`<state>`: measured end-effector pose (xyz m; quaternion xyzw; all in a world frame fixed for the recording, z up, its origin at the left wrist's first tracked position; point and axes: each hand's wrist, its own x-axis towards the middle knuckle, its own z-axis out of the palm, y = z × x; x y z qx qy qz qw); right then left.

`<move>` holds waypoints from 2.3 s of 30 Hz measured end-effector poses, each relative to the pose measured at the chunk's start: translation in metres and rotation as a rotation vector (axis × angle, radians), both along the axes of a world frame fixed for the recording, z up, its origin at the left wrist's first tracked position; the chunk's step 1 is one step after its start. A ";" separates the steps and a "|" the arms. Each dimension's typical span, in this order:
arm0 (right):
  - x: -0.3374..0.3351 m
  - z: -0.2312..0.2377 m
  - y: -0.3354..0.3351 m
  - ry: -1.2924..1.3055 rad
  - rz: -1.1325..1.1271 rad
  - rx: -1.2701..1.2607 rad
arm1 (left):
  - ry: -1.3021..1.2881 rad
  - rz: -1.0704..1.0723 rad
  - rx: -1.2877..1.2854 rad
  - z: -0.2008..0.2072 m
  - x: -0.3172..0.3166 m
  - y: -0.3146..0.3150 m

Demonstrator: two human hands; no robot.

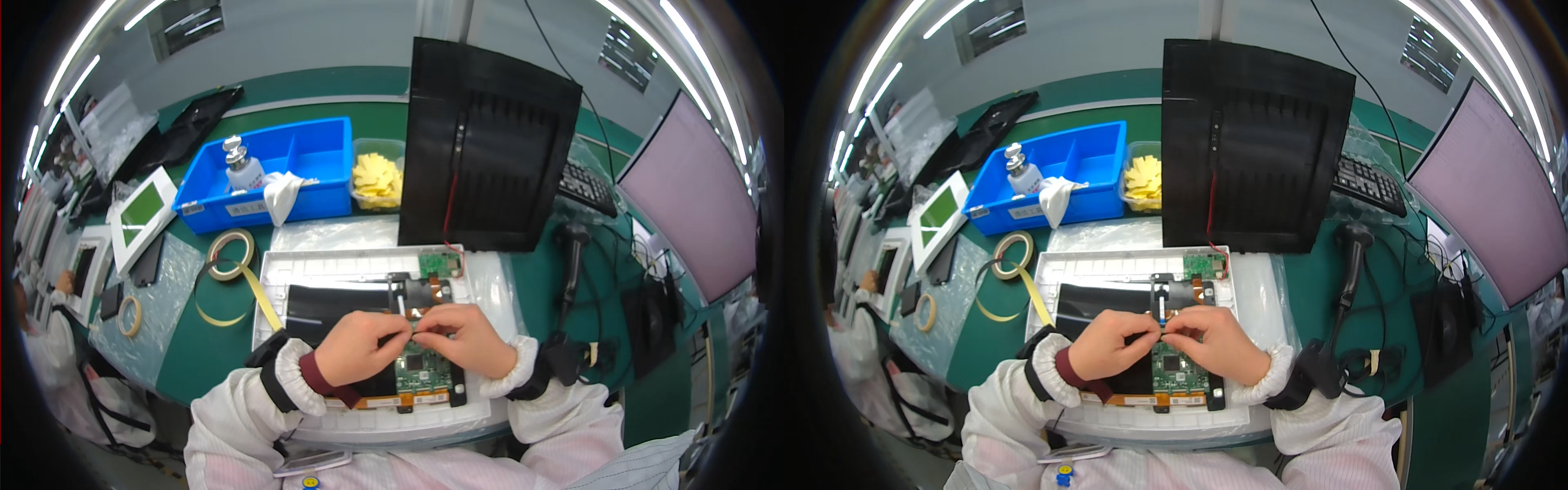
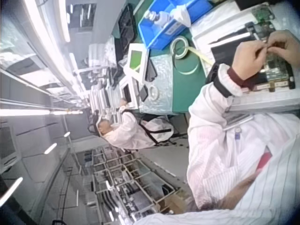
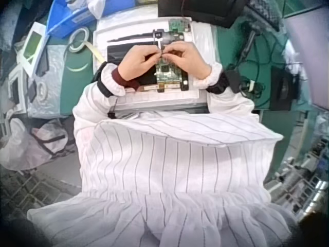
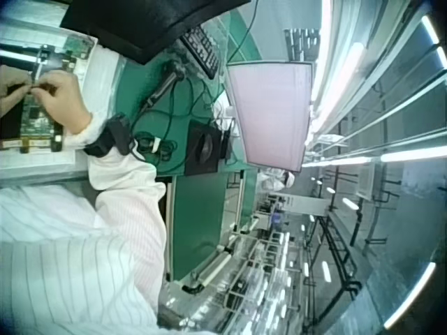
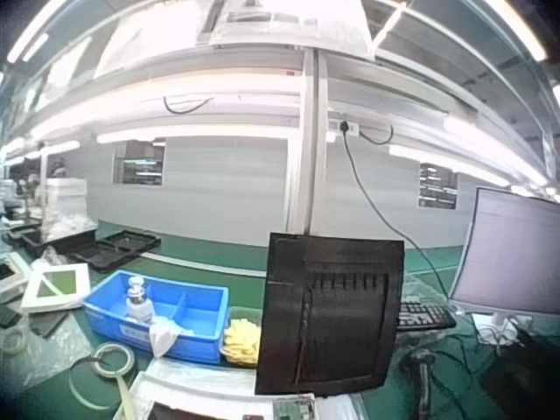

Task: The person connects ribbon cables to a circuit board and a display panel by hand on an assembly line.

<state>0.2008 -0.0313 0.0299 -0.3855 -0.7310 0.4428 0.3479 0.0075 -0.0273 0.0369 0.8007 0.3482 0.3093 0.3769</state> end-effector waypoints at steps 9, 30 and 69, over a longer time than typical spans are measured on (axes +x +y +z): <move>0.001 -0.003 -0.001 0.005 0.001 0.003 | -0.003 -0.012 -0.026 -0.001 0.000 -0.001; -0.003 -0.007 -0.003 0.049 0.042 0.131 | -0.050 -0.091 -0.096 -0.007 -0.002 0.000; -0.001 0.013 -0.025 0.501 0.184 -0.404 | -0.123 -0.015 -0.195 0.024 -0.013 -0.034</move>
